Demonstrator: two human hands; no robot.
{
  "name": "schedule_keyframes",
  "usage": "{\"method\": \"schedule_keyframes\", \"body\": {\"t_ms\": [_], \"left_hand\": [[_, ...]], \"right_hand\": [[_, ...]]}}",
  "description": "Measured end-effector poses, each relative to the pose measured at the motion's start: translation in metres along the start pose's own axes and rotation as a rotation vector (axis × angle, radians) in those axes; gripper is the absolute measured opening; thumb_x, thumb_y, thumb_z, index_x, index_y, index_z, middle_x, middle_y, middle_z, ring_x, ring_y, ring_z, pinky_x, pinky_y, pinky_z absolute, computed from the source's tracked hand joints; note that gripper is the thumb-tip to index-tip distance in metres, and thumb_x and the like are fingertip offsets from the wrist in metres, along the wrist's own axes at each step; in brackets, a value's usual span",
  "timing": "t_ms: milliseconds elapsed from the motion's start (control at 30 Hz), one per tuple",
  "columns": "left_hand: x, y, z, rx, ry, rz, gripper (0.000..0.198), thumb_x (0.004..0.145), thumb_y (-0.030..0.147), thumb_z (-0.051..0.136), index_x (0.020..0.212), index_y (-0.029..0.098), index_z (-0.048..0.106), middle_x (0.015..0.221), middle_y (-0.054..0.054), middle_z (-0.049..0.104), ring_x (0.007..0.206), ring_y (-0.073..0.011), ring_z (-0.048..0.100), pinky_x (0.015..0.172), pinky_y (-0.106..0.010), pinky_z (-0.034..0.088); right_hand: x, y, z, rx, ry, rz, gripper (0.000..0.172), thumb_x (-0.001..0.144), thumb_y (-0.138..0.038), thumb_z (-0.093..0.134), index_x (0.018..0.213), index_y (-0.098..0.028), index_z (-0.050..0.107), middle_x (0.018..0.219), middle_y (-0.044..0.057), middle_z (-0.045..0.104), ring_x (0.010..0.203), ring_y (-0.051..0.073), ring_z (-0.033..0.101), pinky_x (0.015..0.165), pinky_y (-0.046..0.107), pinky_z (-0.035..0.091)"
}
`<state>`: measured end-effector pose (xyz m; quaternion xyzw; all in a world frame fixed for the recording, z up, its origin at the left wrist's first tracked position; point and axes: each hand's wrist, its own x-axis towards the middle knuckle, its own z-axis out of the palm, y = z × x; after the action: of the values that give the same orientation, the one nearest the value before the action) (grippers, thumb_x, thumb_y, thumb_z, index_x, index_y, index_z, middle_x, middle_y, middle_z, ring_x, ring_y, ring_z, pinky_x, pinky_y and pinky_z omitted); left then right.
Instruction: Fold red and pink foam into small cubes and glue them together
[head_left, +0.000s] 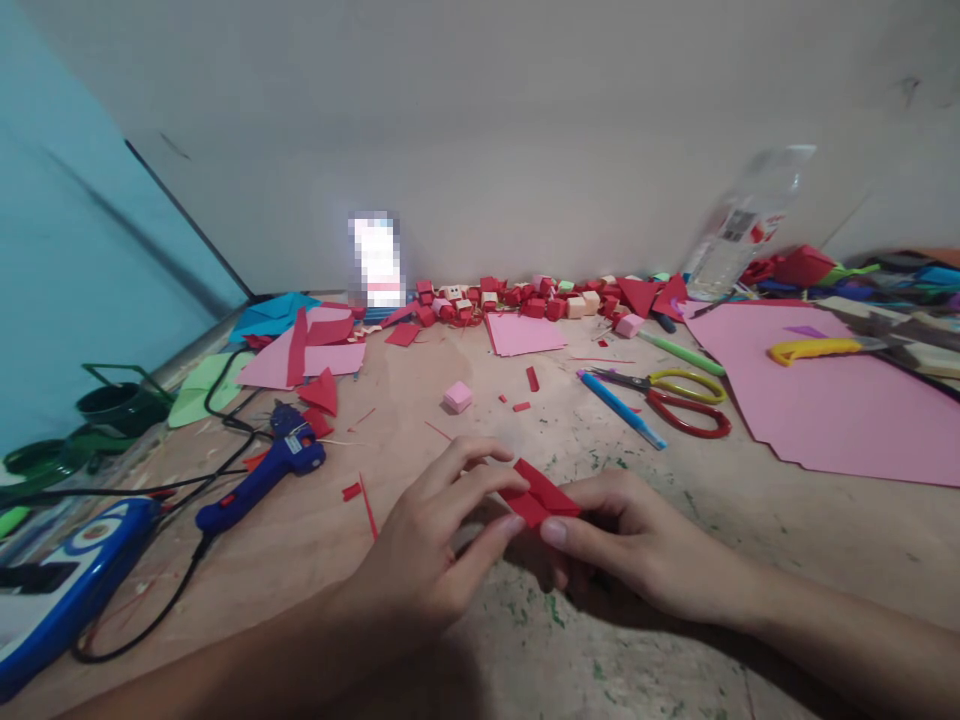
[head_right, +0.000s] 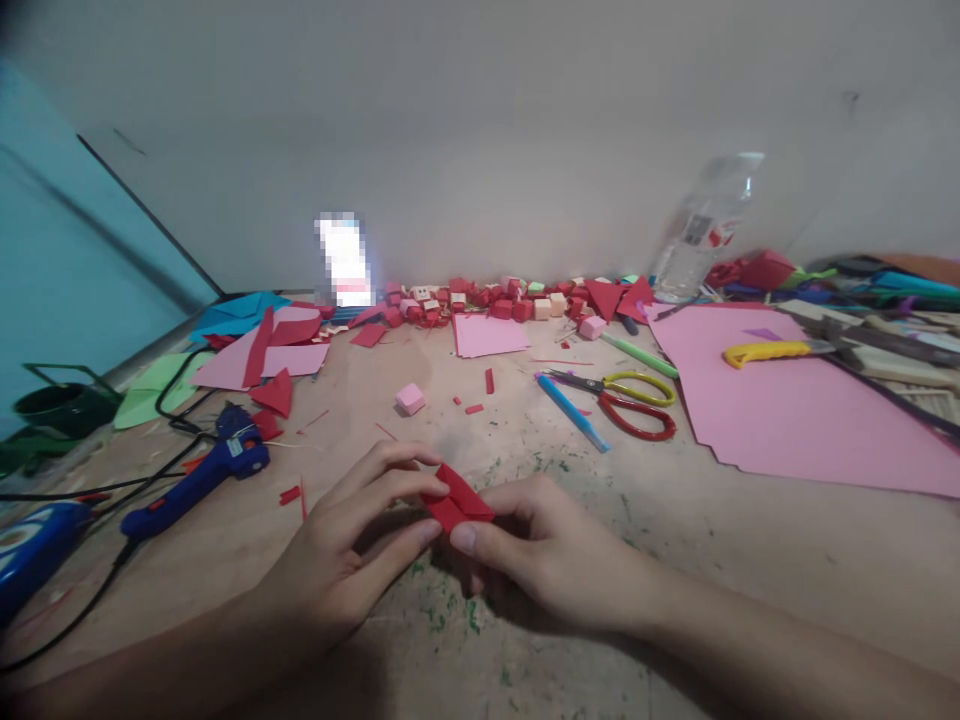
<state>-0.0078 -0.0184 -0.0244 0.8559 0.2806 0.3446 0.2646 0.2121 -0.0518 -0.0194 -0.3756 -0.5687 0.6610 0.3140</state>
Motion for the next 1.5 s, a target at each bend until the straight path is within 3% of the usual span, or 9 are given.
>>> {"method": "schedule_keyframes", "body": {"t_ms": [233, 500, 800, 1033, 1500], "left_hand": [[0.0021, 0.0001, -0.0007, 0.001, -0.012, 0.022, 0.020, 0.096, 0.011, 0.059, 0.112, 0.022, 0.064, 0.123, -0.007, 0.061, 0.112, -0.0198, 0.064, 0.096, -0.032, 0.053], [0.0015, 0.0043, -0.0013, -0.031, -0.024, -0.015, 0.012, 0.094, 0.011, 0.062, 0.101, 0.021, 0.065, 0.105, -0.004, 0.058, 0.093, -0.0171, 0.065, 0.081, -0.028, 0.057], [-0.0021, -0.0011, -0.0005, 0.034, 0.027, 0.068, 0.013, 0.093, 0.008, 0.062, 0.089, 0.020, 0.062, 0.116, -0.006, 0.053, 0.091, -0.0171, 0.060, 0.082, -0.032, 0.053], [-0.0022, -0.0032, 0.0022, 0.009, 0.072, 0.133, 0.020, 0.091, 0.000, 0.058, 0.088, 0.018, 0.066, 0.131, -0.008, 0.046, 0.085, -0.0134, 0.060, 0.078, -0.032, 0.052], [-0.0016, -0.0017, -0.0004, 0.051, 0.082, 0.118, 0.017, 0.092, 0.003, 0.062, 0.092, 0.019, 0.070, 0.129, -0.008, 0.051, 0.088, -0.0140, 0.063, 0.084, -0.032, 0.053]], "right_hand": [[-0.0017, -0.0023, -0.0001, -0.057, -0.005, 0.020, 0.051, 0.095, -0.059, 0.065, 0.070, -0.015, 0.061, 0.062, -0.001, 0.054, 0.055, 0.010, 0.044, 0.052, 0.024, 0.035], [-0.0022, -0.0004, -0.0012, -0.071, -0.002, -0.004, 0.050, 0.097, -0.057, 0.064, 0.069, -0.015, 0.061, 0.061, -0.002, 0.054, 0.054, 0.009, 0.044, 0.051, 0.022, 0.033], [-0.0025, 0.0043, -0.0022, -0.089, 0.036, 0.085, 0.063, 0.099, -0.069, 0.048, 0.071, -0.015, 0.064, 0.053, -0.003, 0.049, 0.045, 0.009, 0.041, 0.044, 0.023, 0.027], [-0.0009, 0.0012, -0.0034, -0.065, 0.102, 0.021, 0.063, 0.101, -0.064, 0.052, 0.069, -0.013, 0.070, 0.059, 0.003, 0.062, 0.054, 0.011, 0.052, 0.054, 0.024, 0.040], [0.0012, 0.0059, -0.0087, 0.049, 0.127, 0.018, 0.054, 0.098, -0.061, 0.059, 0.077, -0.013, 0.071, 0.060, 0.004, 0.065, 0.053, 0.011, 0.055, 0.055, 0.024, 0.041]]}}
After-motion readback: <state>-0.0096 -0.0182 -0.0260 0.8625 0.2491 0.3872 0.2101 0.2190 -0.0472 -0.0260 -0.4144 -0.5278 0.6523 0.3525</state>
